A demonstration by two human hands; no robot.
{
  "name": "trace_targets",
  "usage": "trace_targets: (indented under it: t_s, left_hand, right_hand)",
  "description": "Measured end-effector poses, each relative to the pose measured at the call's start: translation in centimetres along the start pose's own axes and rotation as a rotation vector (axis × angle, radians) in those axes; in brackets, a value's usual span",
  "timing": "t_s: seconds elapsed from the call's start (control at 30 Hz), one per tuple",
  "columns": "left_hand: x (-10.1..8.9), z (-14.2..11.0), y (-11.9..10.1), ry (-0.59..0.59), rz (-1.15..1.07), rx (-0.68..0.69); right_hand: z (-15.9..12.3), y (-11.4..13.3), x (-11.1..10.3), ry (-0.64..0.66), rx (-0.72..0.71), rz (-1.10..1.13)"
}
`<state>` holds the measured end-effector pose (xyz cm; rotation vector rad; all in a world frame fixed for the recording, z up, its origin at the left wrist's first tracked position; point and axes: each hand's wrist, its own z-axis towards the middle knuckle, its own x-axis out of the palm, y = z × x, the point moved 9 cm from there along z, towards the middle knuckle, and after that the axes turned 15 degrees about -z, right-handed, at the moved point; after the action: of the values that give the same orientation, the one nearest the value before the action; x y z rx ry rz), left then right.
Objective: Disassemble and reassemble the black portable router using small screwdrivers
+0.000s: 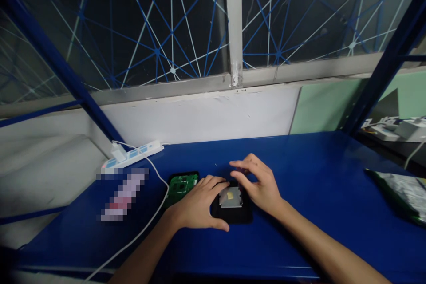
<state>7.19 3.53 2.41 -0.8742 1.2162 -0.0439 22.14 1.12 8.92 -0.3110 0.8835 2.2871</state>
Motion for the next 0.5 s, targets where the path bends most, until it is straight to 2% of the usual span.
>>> trace_targets:
  t_s: [0.1,0.17,0.3,0.5]
  left_hand:
    - [0.0,0.0,-0.1,0.005,0.002,0.002]
    - [0.0,-0.1,-0.1,0.008,0.002,0.000]
    - [-0.1,0.0,-0.2,0.001,0.004,-0.005]
    - [-0.1,0.0,-0.2,-0.001,-0.004,0.001]
  right_hand:
    - [-0.7,-1.3,0.6,0.065,0.121,0.088]
    - [-1.0,-1.8,0.8,0.098,0.147,0.162]
    - [-0.8,-1.4,0.9,0.129,0.076,0.184]
    - [0.1,0.3,-0.2,-0.008,-0.052,0.005]
